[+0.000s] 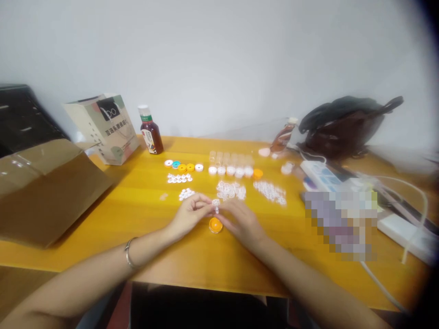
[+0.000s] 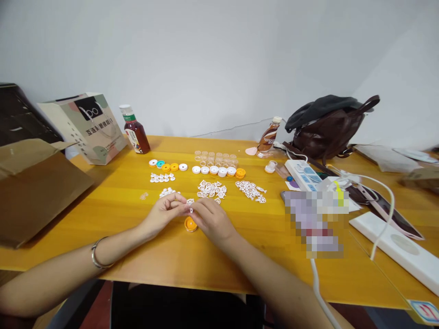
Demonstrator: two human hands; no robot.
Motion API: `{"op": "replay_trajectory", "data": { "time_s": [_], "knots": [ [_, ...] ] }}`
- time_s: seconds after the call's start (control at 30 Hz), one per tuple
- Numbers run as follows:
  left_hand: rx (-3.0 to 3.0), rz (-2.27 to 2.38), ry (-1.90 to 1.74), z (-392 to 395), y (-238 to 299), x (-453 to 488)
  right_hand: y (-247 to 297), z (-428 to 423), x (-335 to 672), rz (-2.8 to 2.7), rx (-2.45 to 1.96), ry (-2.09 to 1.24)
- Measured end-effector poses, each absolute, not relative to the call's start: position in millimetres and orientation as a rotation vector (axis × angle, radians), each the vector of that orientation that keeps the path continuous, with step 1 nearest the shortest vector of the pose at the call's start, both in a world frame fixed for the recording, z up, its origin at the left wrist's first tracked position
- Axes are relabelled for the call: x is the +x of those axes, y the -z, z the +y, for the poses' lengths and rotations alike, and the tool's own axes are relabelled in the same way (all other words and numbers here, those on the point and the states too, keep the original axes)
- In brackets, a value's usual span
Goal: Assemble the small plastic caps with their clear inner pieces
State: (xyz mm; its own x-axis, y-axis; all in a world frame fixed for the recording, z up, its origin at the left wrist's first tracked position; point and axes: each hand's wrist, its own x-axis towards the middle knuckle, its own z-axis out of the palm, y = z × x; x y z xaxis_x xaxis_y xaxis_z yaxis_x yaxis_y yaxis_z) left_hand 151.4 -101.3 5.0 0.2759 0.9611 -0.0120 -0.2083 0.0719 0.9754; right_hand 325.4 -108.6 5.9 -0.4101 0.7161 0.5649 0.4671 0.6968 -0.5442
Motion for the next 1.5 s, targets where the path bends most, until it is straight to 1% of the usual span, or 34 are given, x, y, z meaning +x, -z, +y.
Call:
{"op": "replay_trajectory", "data": {
  "time_s": [0.13, 0.2, 0.3, 0.47, 0.57, 0.7, 0.87, 0.97, 1.1, 1.2, 1.37, 1.5],
  "knots": [
    [1.195, 0.813, -1.056, -105.0, -8.1, 150.7, -6.2, -111.5, 326.7, -2.155, -0.864, -0.256],
    [1.205, 0.789, -1.042, -105.5, -9.6, 149.9, -7.3, -112.9, 326.7, -2.144, -0.868, -0.263],
    [1.259, 0.782, -1.018, -103.8, -7.9, 148.5, -7.3, -113.4, 325.1, -2.095, -0.866, -0.360],
    [1.471, 0.909, -1.082, -101.9, -0.5, 145.9, -1.9, -112.9, 319.6, -1.905, -0.971, -0.608],
    [1.661, 0.995, -1.058, -103.1, -0.7, 144.5, -1.9, -112.6, 317.2, -1.776, -1.021, -0.877],
    [1.810, 1.064, -1.056, -96.8, -2.6, 141.9, -6.6, -107.4, 320.7, -1.397, -1.049, -1.243],
    [2.133, 1.089, -1.024, -76.9, -0.6, 134.8, -5.5, -99.1, 331.6, -0.966, -1.056, -1.469],
    [2.357, 1.050, -0.983, -66.9, -0.7, 132.8, -1.7, -97.4, 334.0, -0.894, -1.051, -1.500],
    [2.631, 1.023, -0.839, -54.0, 0.6, 140.7, 0.6, -97.9, 332.2, -0.894, -1.047, -1.513],
    [2.738, 0.994, -0.775, -43.8, 4.9, 150.2, 0.2, -98.4, 331.2, -0.875, -1.052, -1.535],
    [2.622, 0.934, -0.837, -41.1, 0.9, 152.8, -0.8, -98.7, 332.6, -0.861, -1.058, -1.523],
    [2.370, 0.884, -0.910, -50.5, -11.0, 143.2, -1.0, -99.2, 332.4, -0.895, -1.067, -1.510]
  ]
}}
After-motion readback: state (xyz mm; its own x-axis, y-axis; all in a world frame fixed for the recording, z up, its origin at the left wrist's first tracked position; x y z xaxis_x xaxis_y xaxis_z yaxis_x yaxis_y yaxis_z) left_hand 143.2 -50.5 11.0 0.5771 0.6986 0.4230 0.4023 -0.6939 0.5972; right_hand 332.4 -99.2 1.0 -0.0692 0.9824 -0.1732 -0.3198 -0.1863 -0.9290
